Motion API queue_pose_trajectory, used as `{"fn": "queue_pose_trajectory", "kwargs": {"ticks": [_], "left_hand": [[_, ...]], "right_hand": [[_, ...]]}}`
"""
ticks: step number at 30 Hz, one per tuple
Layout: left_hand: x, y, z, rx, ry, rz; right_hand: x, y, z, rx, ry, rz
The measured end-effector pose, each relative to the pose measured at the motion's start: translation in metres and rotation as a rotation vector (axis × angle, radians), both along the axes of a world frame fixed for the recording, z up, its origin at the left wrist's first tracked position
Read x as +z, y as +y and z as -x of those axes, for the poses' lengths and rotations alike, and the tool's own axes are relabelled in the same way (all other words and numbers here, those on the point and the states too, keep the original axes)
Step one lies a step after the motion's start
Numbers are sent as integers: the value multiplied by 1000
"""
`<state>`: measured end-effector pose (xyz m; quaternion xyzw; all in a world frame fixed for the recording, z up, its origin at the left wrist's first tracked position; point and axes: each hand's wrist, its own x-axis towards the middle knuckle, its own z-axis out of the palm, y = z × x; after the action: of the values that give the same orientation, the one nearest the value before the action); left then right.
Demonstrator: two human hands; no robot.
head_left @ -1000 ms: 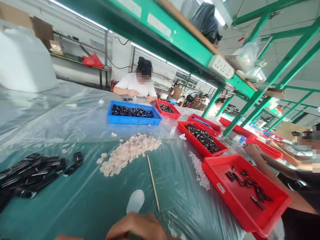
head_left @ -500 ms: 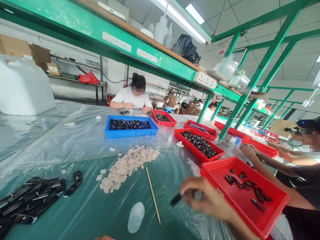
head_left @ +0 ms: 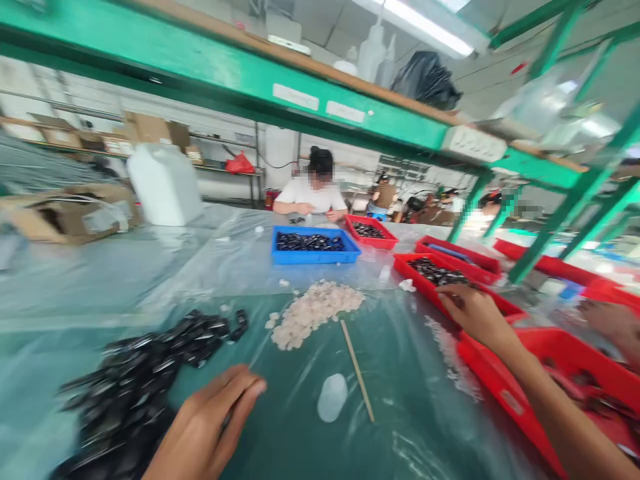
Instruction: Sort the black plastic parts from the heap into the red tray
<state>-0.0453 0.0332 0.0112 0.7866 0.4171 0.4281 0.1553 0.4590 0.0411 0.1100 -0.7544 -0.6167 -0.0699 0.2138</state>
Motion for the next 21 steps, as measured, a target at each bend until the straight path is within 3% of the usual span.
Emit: {"fn": "queue_pose_trajectory", "kwargs": {"ticks": [3,8,13,17,21], "left_hand": [[11,29,24,122,134,-53],[-13,68,62,321,309,-70],[-30,71,40,149,480,-62],[-29,60,23,78,555,-11],[-24,49,27,74,563,62]], "right_hand": [[-14,14,72,336,75,-43],[-53,11,158,659,221,-6],[-81,2,169,746,298,100],[-87,3,162,753,311,144],[-91,6,158,742,305,172]]}}
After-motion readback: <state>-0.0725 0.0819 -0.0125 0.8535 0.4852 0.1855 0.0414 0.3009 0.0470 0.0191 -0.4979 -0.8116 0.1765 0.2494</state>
